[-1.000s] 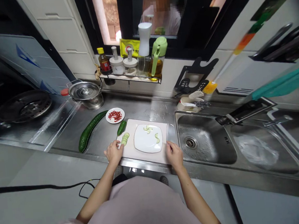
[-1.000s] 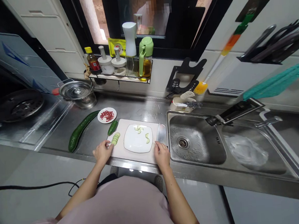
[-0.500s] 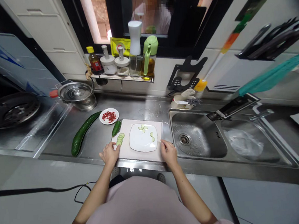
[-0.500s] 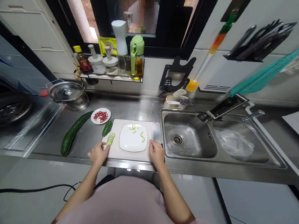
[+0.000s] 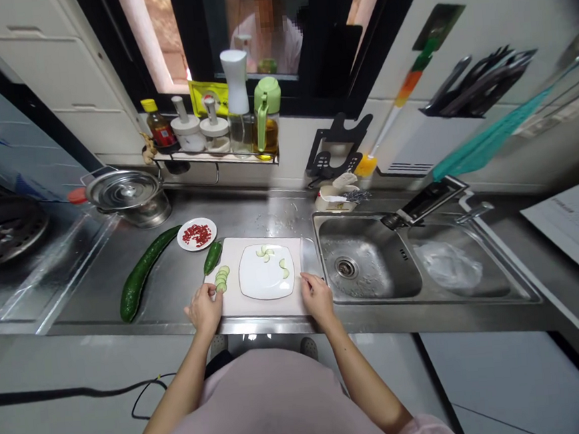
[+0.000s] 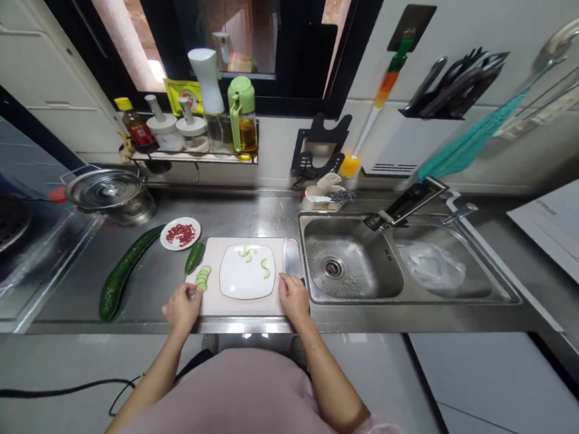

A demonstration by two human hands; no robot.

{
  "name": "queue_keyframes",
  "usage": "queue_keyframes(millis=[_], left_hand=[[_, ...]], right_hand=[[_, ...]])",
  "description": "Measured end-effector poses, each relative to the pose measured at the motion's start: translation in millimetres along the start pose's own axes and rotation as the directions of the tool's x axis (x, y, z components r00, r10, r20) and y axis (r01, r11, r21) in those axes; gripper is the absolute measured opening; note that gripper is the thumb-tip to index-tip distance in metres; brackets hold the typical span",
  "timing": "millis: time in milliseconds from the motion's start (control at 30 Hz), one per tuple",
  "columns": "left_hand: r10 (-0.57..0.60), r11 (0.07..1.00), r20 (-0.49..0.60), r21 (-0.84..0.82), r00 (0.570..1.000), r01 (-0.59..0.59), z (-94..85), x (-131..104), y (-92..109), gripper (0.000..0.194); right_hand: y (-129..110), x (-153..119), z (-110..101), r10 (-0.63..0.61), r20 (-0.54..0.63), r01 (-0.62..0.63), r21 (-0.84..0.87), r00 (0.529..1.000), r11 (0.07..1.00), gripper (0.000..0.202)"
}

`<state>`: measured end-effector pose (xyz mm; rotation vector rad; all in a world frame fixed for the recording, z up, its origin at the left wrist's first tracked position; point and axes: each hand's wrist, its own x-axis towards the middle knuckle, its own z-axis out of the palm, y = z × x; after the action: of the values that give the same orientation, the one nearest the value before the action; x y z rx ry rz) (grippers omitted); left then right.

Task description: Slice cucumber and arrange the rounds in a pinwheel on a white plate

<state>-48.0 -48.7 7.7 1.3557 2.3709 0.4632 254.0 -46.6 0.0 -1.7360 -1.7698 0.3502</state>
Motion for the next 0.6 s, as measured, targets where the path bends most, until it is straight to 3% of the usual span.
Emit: queue_keyframes(millis=[133, 233, 300, 400, 533, 600], left_hand=[[0.004, 0.995, -0.008, -0.097, 1.000, -0.005, 1.7, -2, 1, 0.018], [-0.011, 0.958, -0.024, -0.288, 1.000, 0.004, 5.7, -2, 6, 0.024], [-0.014, 0.867, -0.014, -0.498, 1.000, 0.005, 8.0, -1, 14, 0.032], [0.032, 0.661, 0.047, -0.750, 0.998, 0.014, 5.9, -1, 34, 0.041], [0.082, 0.541, 0.144, -0.837, 0.986, 0.077, -10.6, -3, 68, 0.044], [0.125, 0.485, 0.161, -0.871, 0.979, 0.081, -21.4, -4, 86, 0.044]], right_hand=[[0, 0, -1, 0.001, 0.006, -0.001, 0.003, 1.000, 1.000, 0.036], [-1, 1, -2, 0.008, 0.008, -0.009, 0.025, 1.000, 1.000, 0.035], [-5, 3, -3, 0.018, 0.006, -0.018, 0.059, 1.000, 0.998, 0.035], [-17, 13, -8, 0.046, -0.005, -0.044, 0.142, 0.999, 0.989, 0.035], [-46, 36, -17, 0.081, -0.012, -0.074, 0.295, 0.997, 0.953, 0.033], [-63, 49, -21, 0.069, 0.051, -0.084, 0.396, 0.996, 0.914, 0.032]])
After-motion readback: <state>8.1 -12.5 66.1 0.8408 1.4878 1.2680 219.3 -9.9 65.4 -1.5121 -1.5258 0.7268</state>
